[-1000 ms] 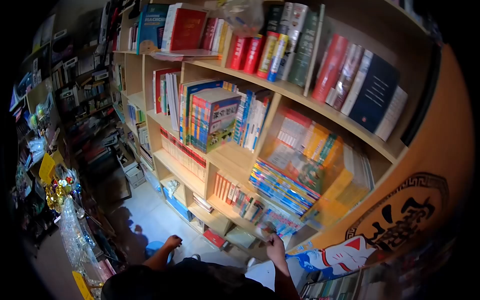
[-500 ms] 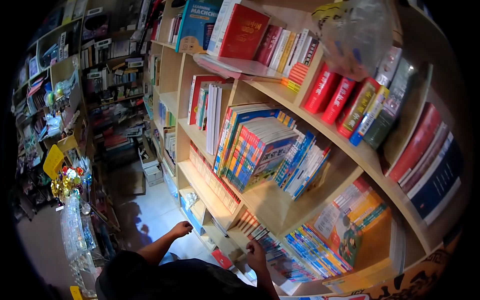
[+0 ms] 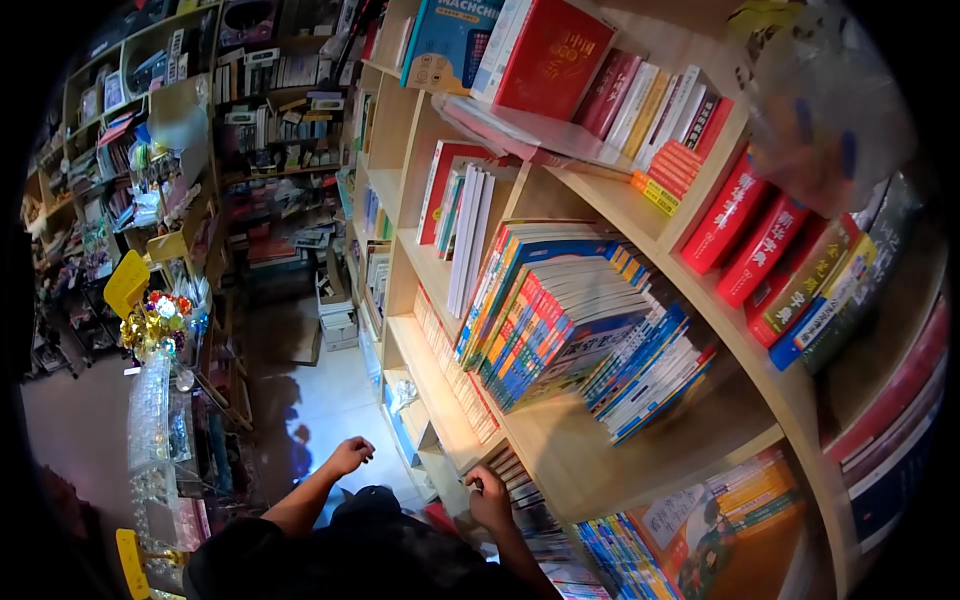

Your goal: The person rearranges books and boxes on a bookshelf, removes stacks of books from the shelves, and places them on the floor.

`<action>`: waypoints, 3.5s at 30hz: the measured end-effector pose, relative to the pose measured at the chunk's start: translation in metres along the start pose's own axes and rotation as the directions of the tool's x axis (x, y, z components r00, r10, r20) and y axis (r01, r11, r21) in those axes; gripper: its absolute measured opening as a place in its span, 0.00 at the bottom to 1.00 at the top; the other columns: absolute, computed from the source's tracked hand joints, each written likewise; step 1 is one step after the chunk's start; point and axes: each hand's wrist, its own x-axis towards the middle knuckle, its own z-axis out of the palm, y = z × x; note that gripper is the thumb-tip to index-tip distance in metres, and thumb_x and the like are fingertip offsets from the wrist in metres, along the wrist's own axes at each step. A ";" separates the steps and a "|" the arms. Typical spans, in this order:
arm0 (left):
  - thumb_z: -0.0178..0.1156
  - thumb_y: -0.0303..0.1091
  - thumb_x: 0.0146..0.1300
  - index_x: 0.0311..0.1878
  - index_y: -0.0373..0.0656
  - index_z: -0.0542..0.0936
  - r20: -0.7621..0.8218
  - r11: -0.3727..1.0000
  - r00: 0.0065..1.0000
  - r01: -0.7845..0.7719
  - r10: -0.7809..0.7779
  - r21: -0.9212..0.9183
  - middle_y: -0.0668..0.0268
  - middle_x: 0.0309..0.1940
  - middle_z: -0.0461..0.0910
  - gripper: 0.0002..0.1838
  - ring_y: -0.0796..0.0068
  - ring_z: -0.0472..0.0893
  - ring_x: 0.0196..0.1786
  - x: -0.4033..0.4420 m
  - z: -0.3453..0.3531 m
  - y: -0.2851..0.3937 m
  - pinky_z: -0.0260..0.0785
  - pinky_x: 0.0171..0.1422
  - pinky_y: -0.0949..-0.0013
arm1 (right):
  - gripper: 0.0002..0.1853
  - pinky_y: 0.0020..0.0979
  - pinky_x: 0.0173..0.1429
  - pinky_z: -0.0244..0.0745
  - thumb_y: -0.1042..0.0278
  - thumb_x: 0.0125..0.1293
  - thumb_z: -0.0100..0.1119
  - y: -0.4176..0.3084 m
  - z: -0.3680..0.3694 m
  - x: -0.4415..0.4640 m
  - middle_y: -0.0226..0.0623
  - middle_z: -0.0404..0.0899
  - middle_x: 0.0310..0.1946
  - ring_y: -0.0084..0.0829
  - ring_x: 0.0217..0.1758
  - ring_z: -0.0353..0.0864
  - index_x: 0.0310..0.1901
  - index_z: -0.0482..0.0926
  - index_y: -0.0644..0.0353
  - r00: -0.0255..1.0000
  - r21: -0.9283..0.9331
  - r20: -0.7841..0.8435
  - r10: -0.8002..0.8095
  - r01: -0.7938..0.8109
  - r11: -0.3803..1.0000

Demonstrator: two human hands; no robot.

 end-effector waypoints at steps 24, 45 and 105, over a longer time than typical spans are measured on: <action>0.58 0.27 0.68 0.45 0.37 0.79 0.112 0.927 0.922 -0.375 0.371 0.020 0.68 0.37 0.82 0.05 0.79 0.80 0.43 0.248 -0.190 0.225 0.73 0.52 0.72 | 0.15 0.22 0.34 0.57 0.90 0.49 0.42 -0.025 0.170 0.270 0.27 0.66 0.28 0.19 0.29 0.60 0.34 0.74 0.62 0.986 0.238 0.159 0.043 -0.081 0.968; 0.62 0.28 0.63 0.39 0.36 0.76 -0.037 0.556 0.567 -0.789 0.823 0.259 0.62 0.28 0.77 0.06 0.72 0.75 0.32 0.325 -0.220 0.466 0.70 0.42 0.68 | 0.12 0.22 0.35 0.61 0.90 0.53 0.46 -0.033 0.168 0.368 0.29 0.71 0.31 0.19 0.31 0.65 0.34 0.74 0.63 0.995 0.186 -0.029 0.095 -0.088 0.979; 0.63 0.31 0.51 0.68 0.40 0.68 0.217 -0.432 -0.374 -0.795 0.902 0.426 0.49 0.58 0.69 0.36 0.45 0.68 0.64 0.507 -0.356 0.676 0.54 0.74 0.43 | 0.21 0.46 0.52 0.77 0.68 0.64 0.62 -0.482 0.052 0.683 0.55 0.80 0.48 0.55 0.48 0.82 0.58 0.73 0.65 0.304 -0.837 0.003 -0.953 -0.521 -0.169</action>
